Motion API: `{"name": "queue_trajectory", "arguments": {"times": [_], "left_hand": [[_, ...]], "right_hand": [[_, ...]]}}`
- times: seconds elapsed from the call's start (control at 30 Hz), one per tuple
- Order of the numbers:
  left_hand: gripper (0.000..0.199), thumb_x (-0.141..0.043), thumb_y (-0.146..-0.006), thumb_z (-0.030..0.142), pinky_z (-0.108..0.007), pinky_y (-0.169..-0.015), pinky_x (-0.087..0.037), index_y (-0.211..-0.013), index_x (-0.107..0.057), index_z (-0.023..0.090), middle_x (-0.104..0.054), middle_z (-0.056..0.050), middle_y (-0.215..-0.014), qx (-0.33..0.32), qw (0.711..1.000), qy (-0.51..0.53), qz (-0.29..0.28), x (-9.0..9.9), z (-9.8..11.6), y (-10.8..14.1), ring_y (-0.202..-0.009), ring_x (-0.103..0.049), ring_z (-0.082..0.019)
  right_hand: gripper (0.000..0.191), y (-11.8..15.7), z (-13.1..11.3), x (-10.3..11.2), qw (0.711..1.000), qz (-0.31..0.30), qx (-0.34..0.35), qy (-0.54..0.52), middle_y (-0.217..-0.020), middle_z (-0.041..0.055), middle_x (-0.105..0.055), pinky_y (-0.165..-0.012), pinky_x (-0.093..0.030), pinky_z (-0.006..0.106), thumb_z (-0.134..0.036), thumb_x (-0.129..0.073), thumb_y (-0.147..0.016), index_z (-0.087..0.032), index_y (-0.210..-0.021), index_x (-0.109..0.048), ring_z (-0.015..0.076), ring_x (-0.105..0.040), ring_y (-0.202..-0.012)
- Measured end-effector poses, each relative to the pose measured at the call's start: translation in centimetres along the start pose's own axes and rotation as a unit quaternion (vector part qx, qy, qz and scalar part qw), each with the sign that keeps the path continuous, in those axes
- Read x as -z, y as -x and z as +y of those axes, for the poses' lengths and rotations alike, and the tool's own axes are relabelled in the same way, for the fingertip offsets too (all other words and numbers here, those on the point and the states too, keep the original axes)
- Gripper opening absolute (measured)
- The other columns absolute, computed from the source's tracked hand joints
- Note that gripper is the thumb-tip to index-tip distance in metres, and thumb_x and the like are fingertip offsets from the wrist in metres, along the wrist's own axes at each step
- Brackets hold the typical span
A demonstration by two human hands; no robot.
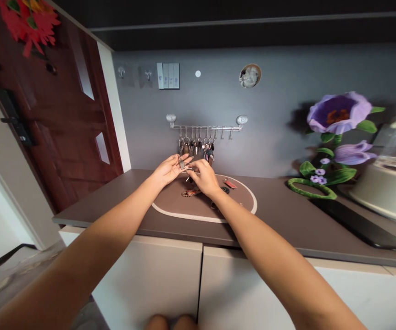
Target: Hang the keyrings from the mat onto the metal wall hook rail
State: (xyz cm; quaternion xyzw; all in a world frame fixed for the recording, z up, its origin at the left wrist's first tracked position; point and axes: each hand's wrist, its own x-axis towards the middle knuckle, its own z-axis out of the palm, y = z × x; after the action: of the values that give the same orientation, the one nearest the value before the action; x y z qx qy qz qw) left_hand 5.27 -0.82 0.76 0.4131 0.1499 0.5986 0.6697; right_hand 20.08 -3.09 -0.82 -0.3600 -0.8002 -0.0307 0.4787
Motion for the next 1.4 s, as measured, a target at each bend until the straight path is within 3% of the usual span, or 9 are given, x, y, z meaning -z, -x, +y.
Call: {"name": "queue_trajectory", "arguments": {"times": [0.6,0.93,1.13,1.4], "left_hand": [[0.009,-0.037,-0.087,0.014,-0.048,-0.091,-0.041,-0.078,-0.041,0.015,-0.057,-0.01,-0.112,-0.001,0.999,-0.003,-0.035,0.2,0.0,0.1,-0.103,-0.056,-0.021],[0.009,-0.039,-0.086,0.015,-0.049,-0.091,-0.041,-0.077,-0.042,0.016,-0.059,-0.007,-0.111,-0.001,0.998,-0.025,-0.056,0.2,0.2,0.6,-0.102,-0.056,-0.021],[0.005,-0.043,-0.085,0.016,-0.049,-0.092,-0.04,-0.08,-0.042,0.017,-0.056,-0.006,-0.115,-0.002,0.997,-0.041,-0.065,0.3,0.2,0.6,-0.101,-0.057,-0.02],[0.006,-0.044,-0.083,0.011,-0.041,-0.09,-0.044,-0.079,-0.045,0.014,-0.063,-0.006,-0.099,0.024,0.998,-0.025,-0.06,0.6,-0.2,0.2,-0.091,-0.062,-0.018]], "right_hand": [[0.011,-0.2,0.1,0.6,0.999,0.019,0.024,0.034,-0.082,0.0042,-0.055,-0.071,-0.039,0.026,-0.03,-0.052,-0.079,-0.019,-0.078,-0.057,0.0156,-0.05,-0.078],[0.013,-0.5,0.3,1.1,0.998,0.049,-0.01,0.026,-0.077,0.0034,-0.056,-0.069,-0.039,0.025,-0.027,-0.05,-0.079,-0.018,-0.075,-0.059,0.0142,-0.05,-0.073],[0.015,-0.6,0.5,1.1,0.996,0.057,-0.063,-0.034,-0.072,0.0018,-0.056,-0.068,-0.039,0.025,-0.03,-0.052,-0.077,-0.018,-0.073,-0.059,0.0133,-0.05,-0.069],[0.019,-1.0,0.9,1.3,0.974,0.07,-0.115,-0.185,-0.068,-0.0011,-0.052,-0.064,-0.037,0.023,-0.035,-0.052,-0.076,-0.016,-0.074,-0.054,0.0098,-0.045,-0.063]]}}
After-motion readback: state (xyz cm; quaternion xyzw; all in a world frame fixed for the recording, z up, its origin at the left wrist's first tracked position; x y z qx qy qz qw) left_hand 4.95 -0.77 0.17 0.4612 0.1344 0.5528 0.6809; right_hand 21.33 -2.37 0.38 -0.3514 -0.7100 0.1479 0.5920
